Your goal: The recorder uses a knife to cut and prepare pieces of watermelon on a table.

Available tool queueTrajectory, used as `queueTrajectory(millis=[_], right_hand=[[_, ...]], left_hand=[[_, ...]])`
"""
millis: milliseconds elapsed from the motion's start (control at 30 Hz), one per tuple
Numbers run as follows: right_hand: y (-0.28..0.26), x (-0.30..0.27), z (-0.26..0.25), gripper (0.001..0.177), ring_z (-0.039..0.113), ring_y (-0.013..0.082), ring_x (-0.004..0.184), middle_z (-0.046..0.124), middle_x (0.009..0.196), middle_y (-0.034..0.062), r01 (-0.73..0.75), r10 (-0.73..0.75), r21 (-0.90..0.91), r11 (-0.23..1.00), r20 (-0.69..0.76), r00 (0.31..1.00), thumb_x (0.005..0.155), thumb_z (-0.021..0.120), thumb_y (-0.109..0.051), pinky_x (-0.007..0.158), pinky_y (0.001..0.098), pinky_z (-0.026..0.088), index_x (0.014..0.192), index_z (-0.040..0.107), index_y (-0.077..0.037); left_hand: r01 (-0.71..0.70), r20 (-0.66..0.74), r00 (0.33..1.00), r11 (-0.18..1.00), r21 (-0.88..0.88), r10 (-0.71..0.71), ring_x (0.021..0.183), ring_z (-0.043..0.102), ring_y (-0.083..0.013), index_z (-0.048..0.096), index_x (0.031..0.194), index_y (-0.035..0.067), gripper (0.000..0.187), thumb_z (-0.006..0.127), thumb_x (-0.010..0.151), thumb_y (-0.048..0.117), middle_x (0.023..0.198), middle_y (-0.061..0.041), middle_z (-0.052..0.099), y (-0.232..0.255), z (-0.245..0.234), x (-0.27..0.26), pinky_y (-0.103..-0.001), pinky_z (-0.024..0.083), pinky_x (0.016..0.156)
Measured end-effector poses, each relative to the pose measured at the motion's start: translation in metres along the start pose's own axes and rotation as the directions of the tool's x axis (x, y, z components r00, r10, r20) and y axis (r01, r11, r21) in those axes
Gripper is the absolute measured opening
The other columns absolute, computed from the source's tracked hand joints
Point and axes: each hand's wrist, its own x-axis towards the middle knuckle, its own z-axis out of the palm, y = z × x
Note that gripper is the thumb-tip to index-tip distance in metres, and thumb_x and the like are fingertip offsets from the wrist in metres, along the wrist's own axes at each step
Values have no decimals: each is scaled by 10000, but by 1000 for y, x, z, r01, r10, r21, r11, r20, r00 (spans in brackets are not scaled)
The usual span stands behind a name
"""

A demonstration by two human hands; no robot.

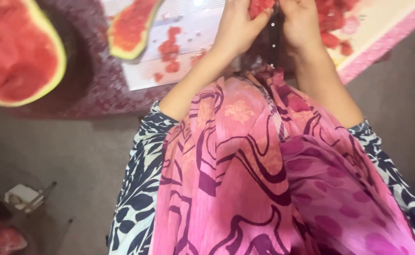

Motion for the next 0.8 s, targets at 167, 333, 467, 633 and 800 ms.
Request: queueTrajectory(millis=[167,333,467,633,800], right_hand=[[-58,5,-61,213,691,124,932,728,1135,41,111,-111,-33,993,12,994,1119,519,-107,870,296,577,1288,632,-42],[-78,30,-134,263,618,89,935,680,1150,20,124,-138,-145,982,-95,986,1127,530,-109,836,256,519,1377,579,-41],[-110,39,-145,390,630,94,963,672,1151,26,110,-140,-273,956,-93,986,1027,590,-47,817,266,531,1407,501,-60],[-125,46,-142,508,652,171,1126,653,1255,84,242,-324,-620,747,-22,946,969,668,-22,972,304,531,1442,489,-72],[-111,44,-129,505,623,325,1219,632,1337,198,396,-460,-864,312,228,858,981,671,11,1024,367,511,1462,569,-103]], left_hand=[[-98,-28,995,995,-28,98,1266,544,-444,527,1394,24,618,796,878,231,1370,-260,517,50,77,37,-447,483,1078],[-56,-6,998,996,-65,56,1289,561,-378,452,1513,55,711,769,903,236,1349,-220,507,64,142,67,-417,479,1117],[-17,-59,998,999,-49,14,1361,520,-389,445,1521,44,660,723,945,206,1436,-232,488,74,158,81,-414,436,1160],[3,-60,998,999,-37,-5,1447,442,-408,467,1518,38,589,647,968,152,1561,-249,411,66,162,97,-428,381,1201],[114,-37,993,994,1,-113,1459,418,-406,552,1440,41,503,628,955,152,1576,-242,410,53,130,81,-423,374,1189]])
